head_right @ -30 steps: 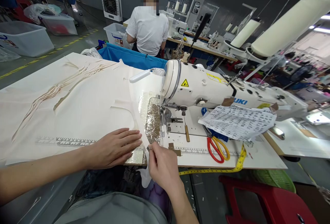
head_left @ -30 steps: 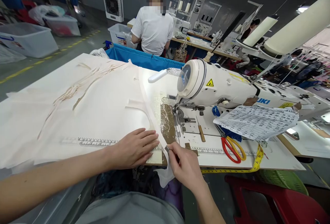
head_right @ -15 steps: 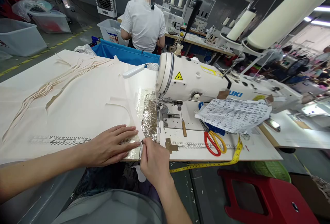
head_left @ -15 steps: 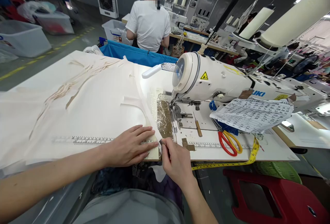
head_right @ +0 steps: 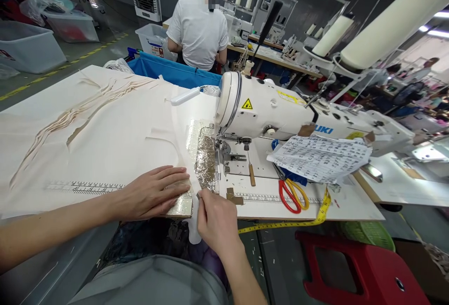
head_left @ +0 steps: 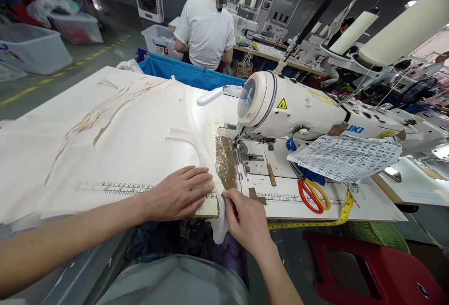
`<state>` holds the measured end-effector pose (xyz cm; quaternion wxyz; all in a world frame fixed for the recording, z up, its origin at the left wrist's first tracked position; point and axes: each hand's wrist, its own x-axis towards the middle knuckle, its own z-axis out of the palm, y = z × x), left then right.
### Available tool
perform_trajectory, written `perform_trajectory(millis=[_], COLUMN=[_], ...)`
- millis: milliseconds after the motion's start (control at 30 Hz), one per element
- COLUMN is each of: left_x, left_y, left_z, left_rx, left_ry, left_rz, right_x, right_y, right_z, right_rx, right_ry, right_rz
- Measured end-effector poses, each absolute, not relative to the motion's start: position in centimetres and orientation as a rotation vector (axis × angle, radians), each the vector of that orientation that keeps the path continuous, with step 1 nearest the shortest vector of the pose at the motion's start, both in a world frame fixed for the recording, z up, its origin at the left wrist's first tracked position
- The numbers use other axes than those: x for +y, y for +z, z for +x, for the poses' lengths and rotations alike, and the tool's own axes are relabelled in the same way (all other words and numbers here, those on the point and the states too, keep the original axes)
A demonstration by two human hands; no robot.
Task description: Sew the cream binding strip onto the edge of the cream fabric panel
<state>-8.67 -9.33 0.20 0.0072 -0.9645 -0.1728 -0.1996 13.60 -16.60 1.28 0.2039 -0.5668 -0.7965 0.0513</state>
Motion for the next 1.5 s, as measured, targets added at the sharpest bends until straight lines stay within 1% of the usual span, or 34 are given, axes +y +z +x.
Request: perform_trajectory(millis=[133, 433, 833, 1100, 1500], left_x=[-9.4, -9.6, -9.7, -9.8, -9.8], left_y=[0.2, 0.3, 0.4, 0.0, -0.1], left_z=[-8.4, -8.3, -8.0, -8.0, -8.1], left_rx=[-0.511, -0.523, -0.549, -0.544, -0.525], left_ry=[-0.617, -0.639, -0.638, -0.673, -0.644], left_rz=[-3.034, -3.025, -3.014, -3.004, -3.011], right_x=[-15.6, -15.6, -13.8, -14.2, -15.6], right_y=[0.4, 0.4, 0.4, 1.8, 0.2], right_z=[12.4, 12.2, 11.0, 12.7, 11.8], right_rx=[-2.165, -2.022, -2.077, -2.095, -2.089], right_ry=[0.111, 0.142, 0.187, 0.206, 0.112], right_rz=[-1.567, -1.615, -1.667, -1.71, -1.609])
